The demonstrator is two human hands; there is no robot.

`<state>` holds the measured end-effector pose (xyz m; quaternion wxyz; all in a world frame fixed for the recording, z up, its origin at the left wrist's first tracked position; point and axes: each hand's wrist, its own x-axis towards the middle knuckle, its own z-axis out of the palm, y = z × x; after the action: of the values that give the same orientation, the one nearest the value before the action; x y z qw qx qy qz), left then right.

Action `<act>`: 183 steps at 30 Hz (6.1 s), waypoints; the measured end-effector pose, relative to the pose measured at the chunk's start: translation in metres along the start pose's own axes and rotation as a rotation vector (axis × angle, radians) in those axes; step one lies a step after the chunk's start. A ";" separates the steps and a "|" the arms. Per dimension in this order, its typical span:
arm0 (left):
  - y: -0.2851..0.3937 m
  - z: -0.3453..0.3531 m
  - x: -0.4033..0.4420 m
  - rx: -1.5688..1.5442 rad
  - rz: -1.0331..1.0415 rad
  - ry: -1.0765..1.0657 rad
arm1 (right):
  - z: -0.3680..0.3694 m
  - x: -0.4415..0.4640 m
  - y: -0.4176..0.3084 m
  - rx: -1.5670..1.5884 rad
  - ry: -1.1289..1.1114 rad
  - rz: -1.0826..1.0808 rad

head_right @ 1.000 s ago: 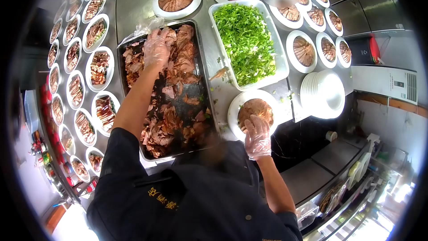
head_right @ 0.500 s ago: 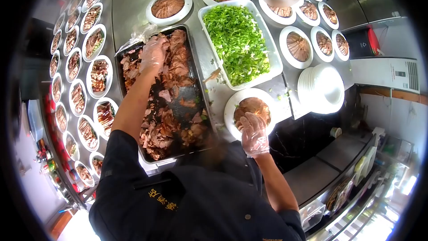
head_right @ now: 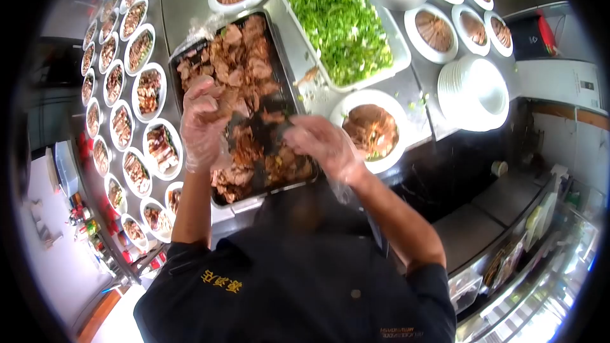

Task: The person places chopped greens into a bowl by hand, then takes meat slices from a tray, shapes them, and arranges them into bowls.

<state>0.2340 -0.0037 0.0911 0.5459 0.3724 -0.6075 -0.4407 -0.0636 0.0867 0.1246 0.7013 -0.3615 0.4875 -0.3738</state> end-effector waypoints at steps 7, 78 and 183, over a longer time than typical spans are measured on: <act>0.072 0.060 -0.055 -0.066 0.020 0.073 | 0.071 -0.002 -0.017 0.173 -0.018 -0.339; 0.105 0.056 -0.082 -0.429 -0.600 -0.086 | 0.070 -0.045 -0.029 -0.362 0.250 -0.219; 0.140 0.074 -0.129 -0.719 -0.641 0.329 | 0.072 -0.082 -0.023 -0.059 0.303 -0.673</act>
<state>0.1810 0.1732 0.1781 0.5654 0.3930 -0.1785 -0.7029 -0.0189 0.1584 0.1978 0.4483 -0.4621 0.4501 -0.6188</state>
